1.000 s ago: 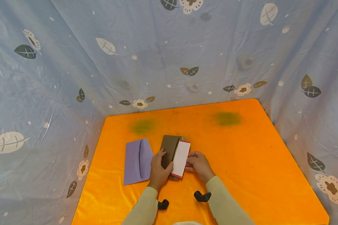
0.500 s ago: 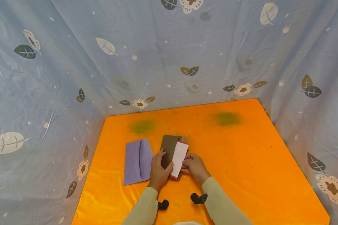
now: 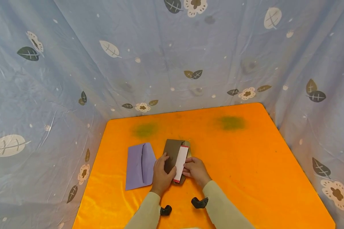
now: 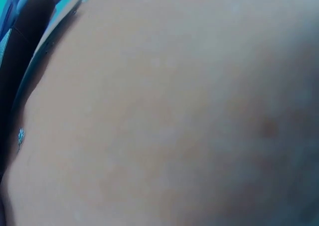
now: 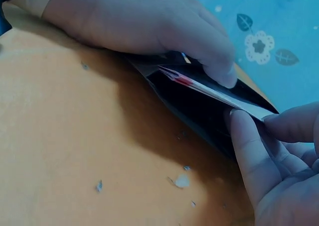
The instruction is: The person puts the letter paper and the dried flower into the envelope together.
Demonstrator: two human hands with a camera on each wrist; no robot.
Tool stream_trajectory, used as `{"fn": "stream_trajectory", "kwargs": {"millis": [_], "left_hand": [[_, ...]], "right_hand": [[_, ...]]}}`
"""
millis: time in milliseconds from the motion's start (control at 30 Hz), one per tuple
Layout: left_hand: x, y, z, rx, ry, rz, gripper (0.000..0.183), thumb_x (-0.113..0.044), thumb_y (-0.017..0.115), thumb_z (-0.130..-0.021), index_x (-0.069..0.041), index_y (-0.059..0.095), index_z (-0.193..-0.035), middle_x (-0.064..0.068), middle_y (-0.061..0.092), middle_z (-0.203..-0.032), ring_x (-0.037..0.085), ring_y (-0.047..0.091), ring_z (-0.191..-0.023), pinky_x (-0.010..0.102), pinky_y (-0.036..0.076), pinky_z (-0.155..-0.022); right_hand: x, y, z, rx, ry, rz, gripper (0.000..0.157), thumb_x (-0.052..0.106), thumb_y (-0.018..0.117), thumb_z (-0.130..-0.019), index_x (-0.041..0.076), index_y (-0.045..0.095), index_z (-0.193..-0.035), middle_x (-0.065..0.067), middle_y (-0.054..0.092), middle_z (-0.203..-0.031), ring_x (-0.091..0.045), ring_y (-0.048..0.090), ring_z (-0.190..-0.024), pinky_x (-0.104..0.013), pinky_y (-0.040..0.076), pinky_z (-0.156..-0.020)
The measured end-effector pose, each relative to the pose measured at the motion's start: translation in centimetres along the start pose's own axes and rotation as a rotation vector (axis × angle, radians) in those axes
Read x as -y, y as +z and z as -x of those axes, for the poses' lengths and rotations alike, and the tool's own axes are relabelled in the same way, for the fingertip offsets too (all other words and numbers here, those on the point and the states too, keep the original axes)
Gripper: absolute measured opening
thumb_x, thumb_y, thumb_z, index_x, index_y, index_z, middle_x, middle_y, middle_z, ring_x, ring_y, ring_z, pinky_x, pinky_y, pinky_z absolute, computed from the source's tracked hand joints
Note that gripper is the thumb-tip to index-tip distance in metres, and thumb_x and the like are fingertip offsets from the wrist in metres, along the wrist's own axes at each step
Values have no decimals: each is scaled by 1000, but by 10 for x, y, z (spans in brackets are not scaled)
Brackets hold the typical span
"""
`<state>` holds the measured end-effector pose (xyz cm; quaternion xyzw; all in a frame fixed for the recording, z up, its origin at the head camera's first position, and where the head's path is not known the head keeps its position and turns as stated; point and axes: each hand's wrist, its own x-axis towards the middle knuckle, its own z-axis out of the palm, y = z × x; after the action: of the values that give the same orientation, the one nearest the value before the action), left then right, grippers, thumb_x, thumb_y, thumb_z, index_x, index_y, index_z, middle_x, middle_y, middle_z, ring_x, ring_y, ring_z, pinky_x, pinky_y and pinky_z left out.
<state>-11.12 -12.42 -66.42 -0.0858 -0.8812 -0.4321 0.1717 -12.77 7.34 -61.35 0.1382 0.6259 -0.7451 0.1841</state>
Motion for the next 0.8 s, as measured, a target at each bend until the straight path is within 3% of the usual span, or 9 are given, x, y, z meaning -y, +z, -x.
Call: {"fn": "stream_trajectory", "kwargs": {"millis": [333,633,800], "left_hand": [[3,0,1,-3,-2,-2,55,-28,82,-94,-5,64,-141,13,56,-158,36,51,-141,64,35,-117],[-2,-4,0,-22,7,21,53,-24,83,-93,-3,66,-138,17,58,-155,39,54,-138,64,38,-115],[-2,-3,0,-17,0,35,53,-23,82,-93,-2,65,-138,17,57,-156,38,52,-139,64,37,-116]], "right_hand": [[-4,16,-6,-52,-38,-47,24,1,64,-105,-11,62,-125,-20,71,-101,-24,72,-85,-34,65,-74],[-5,31,-4,-58,-71,-61,26,3,64,-107,-14,60,-127,-23,68,-102,-25,70,-87,-36,65,-77],[-7,31,-4,-35,-47,-27,23,2,63,-107,-10,60,-126,-20,65,-99,-25,68,-84,-35,65,-76]]}}
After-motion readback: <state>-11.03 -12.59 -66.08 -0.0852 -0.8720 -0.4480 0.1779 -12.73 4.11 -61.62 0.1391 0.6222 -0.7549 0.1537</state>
